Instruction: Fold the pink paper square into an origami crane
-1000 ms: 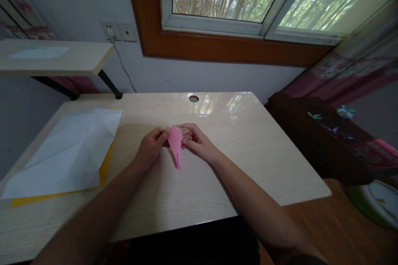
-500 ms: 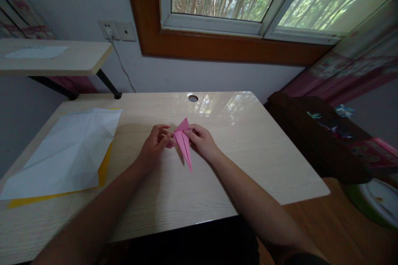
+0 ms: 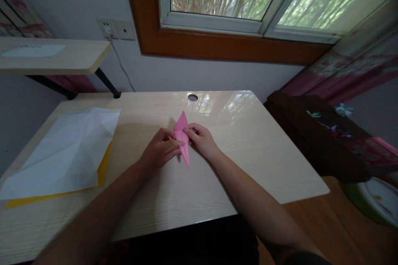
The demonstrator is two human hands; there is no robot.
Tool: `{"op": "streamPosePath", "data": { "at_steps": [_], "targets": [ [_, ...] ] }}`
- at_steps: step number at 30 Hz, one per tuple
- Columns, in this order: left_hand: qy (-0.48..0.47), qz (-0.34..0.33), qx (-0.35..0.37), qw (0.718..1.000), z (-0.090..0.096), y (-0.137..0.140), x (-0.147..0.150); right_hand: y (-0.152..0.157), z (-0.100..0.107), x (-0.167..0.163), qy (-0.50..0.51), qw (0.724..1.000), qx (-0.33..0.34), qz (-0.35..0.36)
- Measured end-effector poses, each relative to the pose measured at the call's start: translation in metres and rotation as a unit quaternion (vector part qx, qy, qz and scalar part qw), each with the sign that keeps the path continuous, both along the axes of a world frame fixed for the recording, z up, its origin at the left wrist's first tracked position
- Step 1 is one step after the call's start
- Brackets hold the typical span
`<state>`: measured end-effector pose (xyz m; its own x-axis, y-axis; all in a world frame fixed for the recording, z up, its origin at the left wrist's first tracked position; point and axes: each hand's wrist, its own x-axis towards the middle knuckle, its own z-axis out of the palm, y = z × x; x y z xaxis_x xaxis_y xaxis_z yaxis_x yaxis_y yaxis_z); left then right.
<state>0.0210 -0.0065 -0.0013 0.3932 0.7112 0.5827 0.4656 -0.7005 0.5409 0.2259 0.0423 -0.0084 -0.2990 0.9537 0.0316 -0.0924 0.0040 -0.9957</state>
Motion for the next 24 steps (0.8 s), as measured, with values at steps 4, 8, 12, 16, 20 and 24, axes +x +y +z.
{"op": "streamPosePath", "data": {
  "at_steps": [4,8,12,16,20,24],
  "targets": [
    [-0.016,-0.007,-0.009,1.0,-0.0002,0.0014,-0.0016,0.0008,-0.0027,0.0007,-0.01,1.0,0.007,0.004],
    [-0.012,0.017,0.004,1.0,0.0015,0.0022,-0.0024,0.001,-0.004,0.0006,-0.017,1.0,0.005,0.001],
    [-0.018,0.05,0.008,0.999,0.0028,0.003,-0.0022,0.0003,-0.0049,0.0006,-0.035,0.999,0.016,0.01],
    [-0.029,0.07,-0.009,0.997,0.0002,0.0047,-0.0025,-0.0008,-0.0061,0.0014,-0.046,0.998,0.025,0.028],
    [-0.051,0.079,-0.049,0.994,-0.0023,0.0055,-0.0031,-0.0015,-0.0077,0.0017,-0.053,0.997,0.037,0.033],
    [-0.064,0.082,-0.06,0.993,-0.0021,0.0052,-0.0023,-0.0019,-0.0083,0.0016,-0.045,0.998,0.044,0.031]
  ]
}}
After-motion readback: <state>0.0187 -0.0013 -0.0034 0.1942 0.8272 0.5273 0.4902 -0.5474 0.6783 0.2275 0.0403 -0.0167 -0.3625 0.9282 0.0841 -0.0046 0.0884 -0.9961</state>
